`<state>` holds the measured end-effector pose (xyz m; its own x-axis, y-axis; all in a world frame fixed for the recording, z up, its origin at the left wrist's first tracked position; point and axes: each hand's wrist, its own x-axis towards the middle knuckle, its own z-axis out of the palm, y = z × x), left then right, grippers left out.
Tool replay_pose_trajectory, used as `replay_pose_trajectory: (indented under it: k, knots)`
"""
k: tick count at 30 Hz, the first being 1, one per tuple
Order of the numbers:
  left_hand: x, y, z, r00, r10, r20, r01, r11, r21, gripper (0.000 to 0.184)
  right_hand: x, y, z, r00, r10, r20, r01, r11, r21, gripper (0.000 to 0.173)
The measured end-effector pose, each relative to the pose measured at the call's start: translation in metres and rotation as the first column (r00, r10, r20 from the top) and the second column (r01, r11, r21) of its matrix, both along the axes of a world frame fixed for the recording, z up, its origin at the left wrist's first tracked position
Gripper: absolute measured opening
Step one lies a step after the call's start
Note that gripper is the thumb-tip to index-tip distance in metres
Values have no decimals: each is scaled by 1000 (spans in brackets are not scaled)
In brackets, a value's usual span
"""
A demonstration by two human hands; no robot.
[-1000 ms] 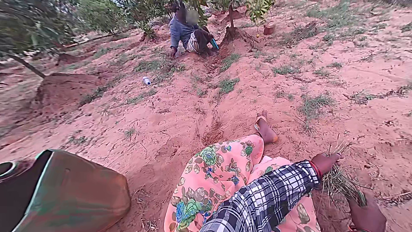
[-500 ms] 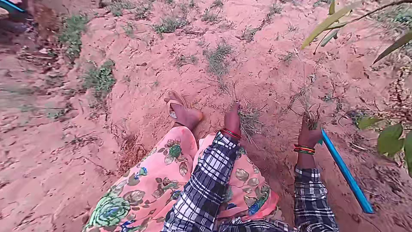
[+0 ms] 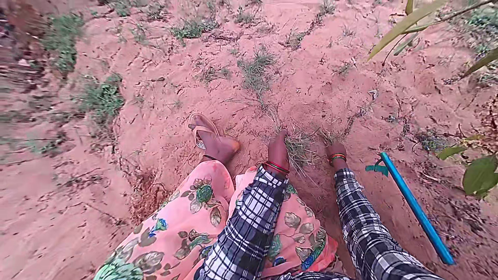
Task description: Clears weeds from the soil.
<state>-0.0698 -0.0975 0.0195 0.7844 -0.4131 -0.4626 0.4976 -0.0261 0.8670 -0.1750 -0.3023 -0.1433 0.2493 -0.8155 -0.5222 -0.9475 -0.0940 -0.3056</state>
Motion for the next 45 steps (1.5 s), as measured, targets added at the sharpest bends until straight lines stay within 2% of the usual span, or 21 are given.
replay_pose_trajectory:
  k: [3, 4, 6, 9, 12, 15, 17, 22, 23, 25, 26, 29, 32, 34, 36, 38, 40, 42, 44, 45]
  knots:
    - [1, -3, -4, 999, 35, -9, -36, 999, -37, 27, -14, 8, 3, 993, 113, 33, -113, 994, 9, 42]
    - [1, -4, -4, 999, 43, -10, -43, 998, -47, 28, -22, 8, 0, 989, 125, 82, -127, 992, 19, 44]
    - [2, -3, -5, 999, 46, -9, -46, 997, -55, 29, -43, 16, -10, 954, 79, 288, -90, 996, 26, 45]
    - [0, 0, -4, 999, 40, 8, -40, 998, -42, 32, -77, 45, -10, 776, -241, 583, 218, 970, 111, 39]
    - [-4, 3, -3, 999, 45, 24, -45, 999, -17, 37, -100, 63, -1, 577, -520, 630, 545, 819, 177, 37]
    - [-3, 4, -4, 999, 37, 30, -36, 999, -11, 37, -98, 59, 15, 457, -639, 618, 693, 692, 203, 39]
    - [-4, 5, 0, 1000, 12, 23, -11, 1000, -14, 37, -84, 44, 18, 483, -613, 625, 675, 716, 179, 39]
    - [-4, 5, 3, 1000, -7, -6, 7, 1000, -16, 37, -27, -7, 13, 715, -385, 584, 405, 908, 102, 44]
    - [-4, 5, 2, 1000, -7, -10, 7, 1000, -8, 38, -17, -15, 6, 773, -311, 553, 311, 945, 97, 52]
    - [-3, 5, 0, 1000, -18, -26, 17, 1000, -10, 40, 0, -23, -5, 899, -115, 423, 89, 993, 80, 82]
    - [-2, 4, -1, 999, -20, -30, 20, 1000, -14, 40, 9, -25, -7, 932, -42, 359, 19, 998, 66, 85]
    - [0, 4, -2, 999, -21, -40, 20, 1000, -23, 39, 19, -10, -8, 976, 35, 217, -39, 999, 11, 70]
    - [-1, 4, -1, 999, -38, -31, 37, 998, -43, 39, 7, 2, -3, 954, -57, 294, 44, 998, 50, 60]
    - [-1, 2, -1, 999, -21, -24, 20, 998, -56, 37, -14, 16, -4, 898, -166, 408, 146, 986, 78, 55]
    - [0, 0, -1, 1000, 8, -28, -10, 998, -65, 35, -41, 31, -2, 797, -271, 539, 252, 961, 111, 46]
    - [-1, 2, -1, 1000, -3, -20, 3, 999, -42, 36, -70, 45, 9, 656, -380, 652, 382, 912, 147, 38]
    - [-2, 3, 1, 1000, -18, -12, 18, 999, -28, 37, -93, 53, 31, 504, -470, 724, 527, 832, 173, 38]
    - [-2, -1, -2, 1000, 9, 0, -9, 999, -33, 35, -107, 48, 49, 368, -482, 795, 642, 750, 158, 33]
    - [-1, -2, -3, 999, 38, 17, -37, 999, -36, 34, -112, 37, 62, 325, -459, 827, 694, 710, 122, 30]
    - [-1, -1, -4, 998, 50, 23, -50, 998, -31, 34, -113, 32, 69, 346, -464, 815, 688, 716, 115, 36]
